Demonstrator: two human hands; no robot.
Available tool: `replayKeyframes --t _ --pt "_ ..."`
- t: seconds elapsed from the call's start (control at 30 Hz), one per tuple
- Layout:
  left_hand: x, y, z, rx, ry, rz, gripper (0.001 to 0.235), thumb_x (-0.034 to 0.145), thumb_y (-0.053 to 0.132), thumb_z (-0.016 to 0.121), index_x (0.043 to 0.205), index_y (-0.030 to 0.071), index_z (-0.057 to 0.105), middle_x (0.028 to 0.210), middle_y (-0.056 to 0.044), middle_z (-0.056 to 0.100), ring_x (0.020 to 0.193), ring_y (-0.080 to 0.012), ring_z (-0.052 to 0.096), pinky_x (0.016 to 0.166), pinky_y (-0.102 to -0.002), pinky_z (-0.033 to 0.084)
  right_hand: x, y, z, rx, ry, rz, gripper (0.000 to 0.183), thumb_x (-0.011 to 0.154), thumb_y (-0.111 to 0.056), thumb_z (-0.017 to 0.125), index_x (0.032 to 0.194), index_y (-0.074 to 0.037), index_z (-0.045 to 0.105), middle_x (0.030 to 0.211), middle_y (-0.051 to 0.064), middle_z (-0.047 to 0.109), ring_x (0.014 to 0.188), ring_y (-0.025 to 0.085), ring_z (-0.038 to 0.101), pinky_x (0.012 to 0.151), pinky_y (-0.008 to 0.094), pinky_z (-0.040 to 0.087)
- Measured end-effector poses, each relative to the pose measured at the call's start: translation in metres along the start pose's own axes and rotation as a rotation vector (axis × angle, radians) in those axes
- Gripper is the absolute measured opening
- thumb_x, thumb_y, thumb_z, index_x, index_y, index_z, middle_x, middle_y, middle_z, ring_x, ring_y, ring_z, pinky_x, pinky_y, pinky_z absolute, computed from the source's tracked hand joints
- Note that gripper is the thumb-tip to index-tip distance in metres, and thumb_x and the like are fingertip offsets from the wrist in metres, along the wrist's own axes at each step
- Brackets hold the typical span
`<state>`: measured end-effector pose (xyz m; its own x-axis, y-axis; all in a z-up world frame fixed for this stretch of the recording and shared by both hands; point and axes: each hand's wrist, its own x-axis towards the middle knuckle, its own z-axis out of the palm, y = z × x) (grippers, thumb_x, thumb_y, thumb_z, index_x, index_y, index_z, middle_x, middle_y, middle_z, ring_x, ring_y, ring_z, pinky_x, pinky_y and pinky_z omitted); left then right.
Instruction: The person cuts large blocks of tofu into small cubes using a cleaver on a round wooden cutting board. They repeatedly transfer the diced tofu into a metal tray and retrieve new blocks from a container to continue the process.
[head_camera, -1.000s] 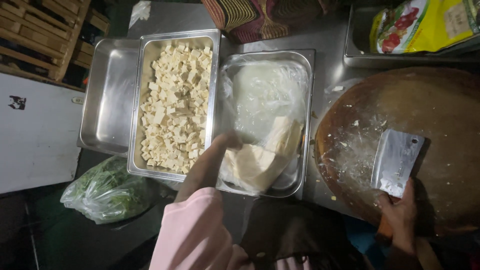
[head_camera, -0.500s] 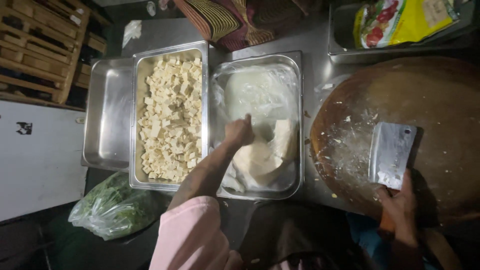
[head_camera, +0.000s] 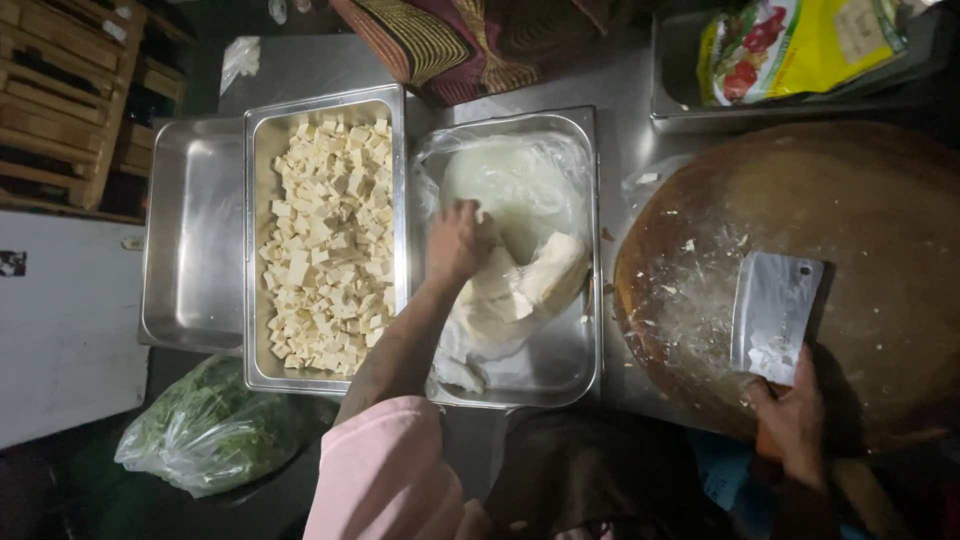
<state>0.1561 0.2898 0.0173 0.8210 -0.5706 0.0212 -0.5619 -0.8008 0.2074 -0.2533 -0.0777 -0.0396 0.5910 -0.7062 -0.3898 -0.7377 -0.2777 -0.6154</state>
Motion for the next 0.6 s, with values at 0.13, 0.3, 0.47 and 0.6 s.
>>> replayKeyframes --t 0.13,0.3,0.47,0.6 --pt "0.004 0.009 -0.031 -0.083 -0.448 -0.574 0.061 0.1 0.049 0.048 0.143 0.008 0.036 0.138 -0.02 0.05 0.123 -0.039 0.056 0.095 -0.057 0.056 -0.009 -0.024 -0.007 0.078 -0.006 0.02 0.086 0.084 -0.011 0.066 0.164 -0.006 0.037 0.129 0.023 0.065 0.107 0.038 0.063 0.089 0.045 0.047" --pt "-0.011 0.011 -0.052 -0.137 -0.663 -0.665 0.073 0.102 0.061 0.033 0.135 0.002 0.06 0.145 -0.027 0.052 0.129 -0.0427 0.057 0.105 -0.055 0.049 -0.022 -0.041 -0.004 0.253 -0.012 -0.013 0.083 0.084 0.002 0.06 0.163 -0.006 0.035 0.137 0.022 0.06 0.109 0.033 0.061 0.09 0.041 0.046" --pt "-0.086 -0.117 0.177 0.371 -0.17 -0.034 0.076 0.106 0.063 0.027 0.092 -0.001 0.065 0.066 -0.019 0.056 0.045 -0.0428 0.062 0.033 -0.054 0.047 0.0 -0.013 -0.004 -0.318 0.438 -0.779 0.054 0.095 -0.003 0.069 0.146 0.014 0.072 0.115 0.039 0.067 0.096 0.052 0.06 0.088 0.058 0.051" --pt "-0.063 -0.014 -0.018 -0.498 -0.64 -0.979 0.081 0.082 0.061 0.074 0.134 0.001 0.061 0.131 -0.018 0.068 0.113 -0.0306 0.07 0.095 -0.04 0.06 0.027 -0.023 0.001 -0.27 0.375 -0.884 0.051 0.096 -0.001 0.074 0.147 0.0 0.075 0.115 0.025 0.061 0.101 0.042 0.062 0.091 0.049 0.054"
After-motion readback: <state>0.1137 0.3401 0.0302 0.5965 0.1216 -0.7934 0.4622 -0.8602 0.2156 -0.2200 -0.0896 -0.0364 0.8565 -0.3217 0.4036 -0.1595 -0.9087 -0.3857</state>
